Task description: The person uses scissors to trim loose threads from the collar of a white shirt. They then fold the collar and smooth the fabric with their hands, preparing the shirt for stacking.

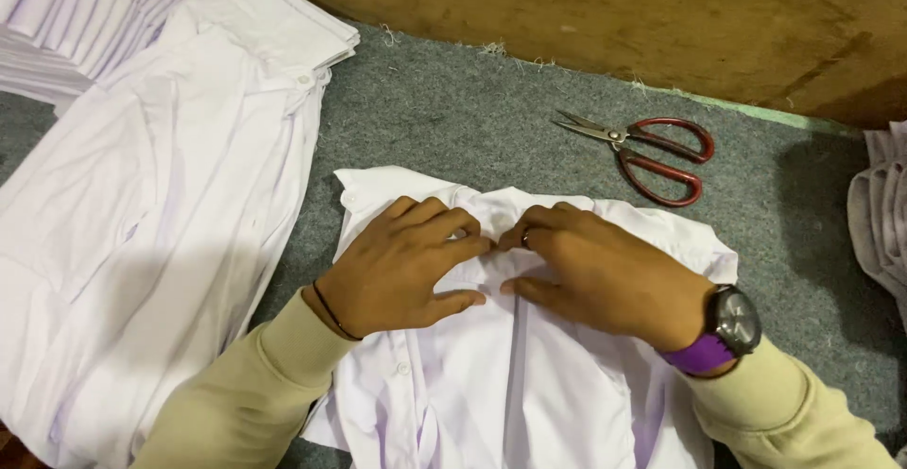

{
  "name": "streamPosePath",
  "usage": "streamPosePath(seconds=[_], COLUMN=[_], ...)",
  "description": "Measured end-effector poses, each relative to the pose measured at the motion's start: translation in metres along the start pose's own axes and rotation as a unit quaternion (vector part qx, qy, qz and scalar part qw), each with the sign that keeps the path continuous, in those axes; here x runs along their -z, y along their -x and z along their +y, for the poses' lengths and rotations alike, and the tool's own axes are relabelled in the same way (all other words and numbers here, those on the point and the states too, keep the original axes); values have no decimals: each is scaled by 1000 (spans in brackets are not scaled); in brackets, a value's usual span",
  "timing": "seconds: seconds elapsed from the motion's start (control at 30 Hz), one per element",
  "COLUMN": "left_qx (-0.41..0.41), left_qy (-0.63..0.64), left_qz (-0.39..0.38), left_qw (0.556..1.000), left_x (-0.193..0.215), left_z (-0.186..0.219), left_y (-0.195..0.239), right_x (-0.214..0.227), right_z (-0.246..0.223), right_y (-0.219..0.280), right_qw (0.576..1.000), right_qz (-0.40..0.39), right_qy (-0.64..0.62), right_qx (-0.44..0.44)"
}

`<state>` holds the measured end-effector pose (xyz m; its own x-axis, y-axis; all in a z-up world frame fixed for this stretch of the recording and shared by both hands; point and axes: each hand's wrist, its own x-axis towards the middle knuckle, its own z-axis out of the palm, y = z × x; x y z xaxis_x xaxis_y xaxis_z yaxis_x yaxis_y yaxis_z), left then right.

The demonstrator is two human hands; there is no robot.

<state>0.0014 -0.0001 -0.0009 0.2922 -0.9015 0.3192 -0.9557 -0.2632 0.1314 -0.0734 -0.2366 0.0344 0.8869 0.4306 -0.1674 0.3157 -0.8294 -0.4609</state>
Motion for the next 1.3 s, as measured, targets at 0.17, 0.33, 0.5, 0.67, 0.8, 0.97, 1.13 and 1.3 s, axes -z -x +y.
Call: streamPosePath(seconds=[0.17, 0.33, 0.5, 0.67, 0.8, 0.97, 1.13, 1.3], left_qx=[0, 39, 121, 199, 252, 382, 440, 186], left_qy=[-12, -49, -63, 32, 112, 104, 97, -181], left_qz=[31, 23, -3, -59, -83, -123, -130, 63], left_qw=[999, 998, 991, 978, 958, 910, 883, 964], left_x=[8, 13, 15, 25, 37, 43, 39, 27], left_z=[5, -2, -16, -30, -51, -60, -56, -35], left_y=[-2, 5, 13, 16, 22, 24, 23, 18], right_x=[-13, 12, 19, 47, 51, 50, 46, 41], right_z=[4, -2, 4, -2, 26, 40, 38, 30], right_y=[-2, 1, 11, 10, 15, 14, 12, 13], right_qw=[998, 997, 979, 937, 923, 918, 911, 899], right_qz=[-5, -40, -104, -160, -170, -148, -128, -138], right_qy=[59, 32, 78, 58, 69, 28, 40, 196], right_qx=[-6, -66, -155, -304, -338, -366, -390, -367])
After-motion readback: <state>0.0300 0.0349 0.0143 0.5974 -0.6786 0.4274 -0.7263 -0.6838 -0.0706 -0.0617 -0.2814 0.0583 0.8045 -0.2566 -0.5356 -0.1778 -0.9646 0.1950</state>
